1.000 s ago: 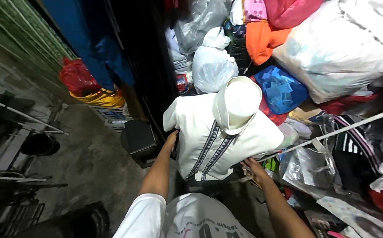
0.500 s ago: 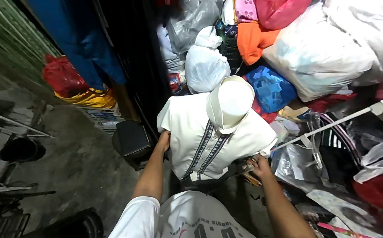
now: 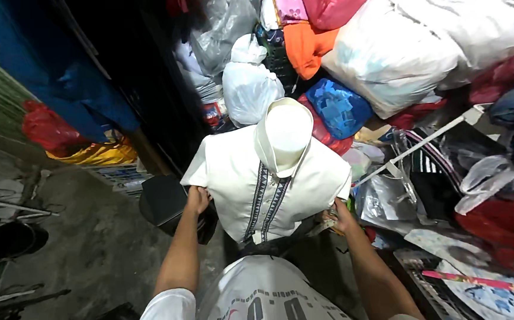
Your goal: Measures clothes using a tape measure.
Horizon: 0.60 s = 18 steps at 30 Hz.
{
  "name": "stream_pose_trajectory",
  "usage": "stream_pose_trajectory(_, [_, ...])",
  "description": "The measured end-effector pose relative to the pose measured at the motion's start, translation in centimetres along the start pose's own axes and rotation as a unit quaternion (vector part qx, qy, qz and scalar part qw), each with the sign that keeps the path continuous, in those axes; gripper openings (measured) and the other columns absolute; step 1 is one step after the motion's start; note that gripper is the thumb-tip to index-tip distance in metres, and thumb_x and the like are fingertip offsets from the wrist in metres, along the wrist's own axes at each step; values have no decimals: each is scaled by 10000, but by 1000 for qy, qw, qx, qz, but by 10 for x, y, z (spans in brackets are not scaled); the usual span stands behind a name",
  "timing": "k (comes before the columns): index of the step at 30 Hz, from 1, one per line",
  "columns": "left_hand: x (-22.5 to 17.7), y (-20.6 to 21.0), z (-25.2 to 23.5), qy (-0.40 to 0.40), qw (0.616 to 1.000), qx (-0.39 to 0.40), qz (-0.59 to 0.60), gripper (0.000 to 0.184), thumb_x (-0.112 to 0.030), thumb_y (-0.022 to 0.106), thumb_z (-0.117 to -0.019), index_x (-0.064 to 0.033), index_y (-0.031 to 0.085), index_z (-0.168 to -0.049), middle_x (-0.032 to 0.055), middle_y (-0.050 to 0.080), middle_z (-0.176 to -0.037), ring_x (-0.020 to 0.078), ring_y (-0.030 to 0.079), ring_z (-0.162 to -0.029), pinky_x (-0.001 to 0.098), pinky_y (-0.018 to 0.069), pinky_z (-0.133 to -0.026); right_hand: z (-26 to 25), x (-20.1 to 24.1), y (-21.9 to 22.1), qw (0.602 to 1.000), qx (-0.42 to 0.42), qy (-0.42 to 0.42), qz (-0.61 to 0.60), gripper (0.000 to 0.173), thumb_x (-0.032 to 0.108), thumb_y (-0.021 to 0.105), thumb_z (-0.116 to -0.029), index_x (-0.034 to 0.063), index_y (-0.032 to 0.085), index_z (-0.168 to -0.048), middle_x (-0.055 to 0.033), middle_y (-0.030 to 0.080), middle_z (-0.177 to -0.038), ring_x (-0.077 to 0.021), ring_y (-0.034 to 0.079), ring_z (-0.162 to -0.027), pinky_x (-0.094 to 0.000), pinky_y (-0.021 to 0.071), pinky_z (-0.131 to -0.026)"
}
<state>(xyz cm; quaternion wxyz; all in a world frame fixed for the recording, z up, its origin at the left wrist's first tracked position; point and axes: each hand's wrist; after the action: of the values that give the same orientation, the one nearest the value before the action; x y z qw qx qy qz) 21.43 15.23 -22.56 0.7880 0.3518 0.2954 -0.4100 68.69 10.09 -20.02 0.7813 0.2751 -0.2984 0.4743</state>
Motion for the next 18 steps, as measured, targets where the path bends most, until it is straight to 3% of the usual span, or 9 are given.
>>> stream_pose_trajectory(3, [5, -1, 7, -20, 997, 9, 76, 487, -393, 167, -1105, -93, 486, -1319, 96, 625, -1165, 217, 620, -1051, 454, 511, -899, -7, -7, -17, 979, 87, -20, -183, 506, 390, 268, -1113, 180, 496, -712, 73, 400, -463, -28, 364, -346, -181, 373, -371])
stream_pose_trajectory(7, [8, 1, 6, -27, 996, 0, 83, 372, -295, 239, -1092, -90, 490, -1274, 91, 623, -1161, 210, 625, -1032, 439, 519, -865, -12, -24, -26, 944, 96, -70, -309, 518, 360, 300, -1117, 164, 527, -695, 78, 420, -466, -23, 391, -349, -171, 402, -383])
stream_pose_trajectory(9, [6, 0, 3, -26, 997, -1, 66, 369, -280, 250, -1093, -82, 474, -1310, 102, 604, -1232, 219, 611, -1098, 453, 508, -917, -12, -31, -26, 934, 98, -90, -333, 523, 373, 305, -1119, 154, 542, -707, 76, 430, -473, -29, 401, -355, -177, 421, -397])
stream_pose_trajectory(13, [1, -6, -4, -19, 1000, -3, -14, 328, -276, 288, -1106, -78, 499, -1260, 76, 616, -1141, 192, 621, -1037, 416, 522, -899, -12, -40, -21, 936, 66, -87, -333, 507, 328, 350, -1119, 158, 524, -674, 73, 435, -457, -28, 413, -354, -175, 424, -397])
stream_pose_trajectory(18, [-4, -6, -6, -34, 998, -29, -47, 284, -231, 364, -1091, -64, 517, -1264, 78, 620, -1128, 166, 621, -983, 349, 527, -850, -9, -43, -8, 958, -10, -47, -284, 368, 327, 425, -1103, 156, 515, -790, 76, 426, -479, -20, 406, -359, -168, 412, -381])
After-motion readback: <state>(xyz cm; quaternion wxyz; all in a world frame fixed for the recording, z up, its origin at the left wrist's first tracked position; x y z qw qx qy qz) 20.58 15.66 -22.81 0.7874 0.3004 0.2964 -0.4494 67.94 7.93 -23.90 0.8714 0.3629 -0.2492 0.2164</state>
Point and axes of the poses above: each hand's wrist, its own z-axis away from the middle knuckle, its own y-axis out of the palm, x = y × z
